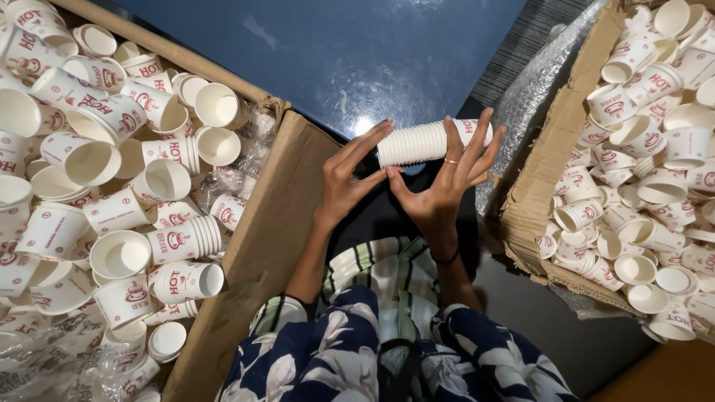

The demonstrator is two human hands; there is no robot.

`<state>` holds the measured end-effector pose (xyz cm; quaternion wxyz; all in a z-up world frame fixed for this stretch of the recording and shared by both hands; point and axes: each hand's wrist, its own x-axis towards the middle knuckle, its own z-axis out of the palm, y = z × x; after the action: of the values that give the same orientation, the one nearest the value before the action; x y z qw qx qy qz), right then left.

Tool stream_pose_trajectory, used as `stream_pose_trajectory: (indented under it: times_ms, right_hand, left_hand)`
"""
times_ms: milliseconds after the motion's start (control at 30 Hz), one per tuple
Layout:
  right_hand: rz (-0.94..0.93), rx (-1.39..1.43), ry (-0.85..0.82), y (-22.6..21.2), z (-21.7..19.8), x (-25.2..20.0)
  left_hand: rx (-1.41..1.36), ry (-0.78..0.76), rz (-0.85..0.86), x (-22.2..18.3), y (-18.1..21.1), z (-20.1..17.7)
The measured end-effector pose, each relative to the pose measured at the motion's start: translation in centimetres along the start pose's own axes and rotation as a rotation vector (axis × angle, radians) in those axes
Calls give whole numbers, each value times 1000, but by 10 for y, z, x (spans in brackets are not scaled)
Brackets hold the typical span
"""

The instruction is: Sorting, stacking, and bagging paper cups from cardboard boxes.

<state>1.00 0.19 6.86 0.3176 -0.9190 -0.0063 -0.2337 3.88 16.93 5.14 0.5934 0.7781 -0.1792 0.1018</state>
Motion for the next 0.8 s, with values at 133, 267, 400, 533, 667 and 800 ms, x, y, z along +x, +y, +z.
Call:
stream_pose_trajectory:
  times_ms: [133,267,400,533,667,800]
  right_hand:
    - [-21,-6,0,3,1,-4]
    - [-16,-35,36,4,7,-6]
    - [-13,-48,27,6,7,-7]
    - [-31,-34,26,9,6,-7]
    - [-35,15,-24,13,-1,-7]
    - [7,-2,-55,13,-5,-7]
  left_hand:
    - [9,-24,31,0,-3,0]
    - [41,-26,67,-4,-21,4]
    - [77,-7,89,-6,-27,-2]
    - [99,-15,79,-4,-24,-7]
    - [86,-28,75,0,-21,2]
    - [93,-36,73,0,-17,5]
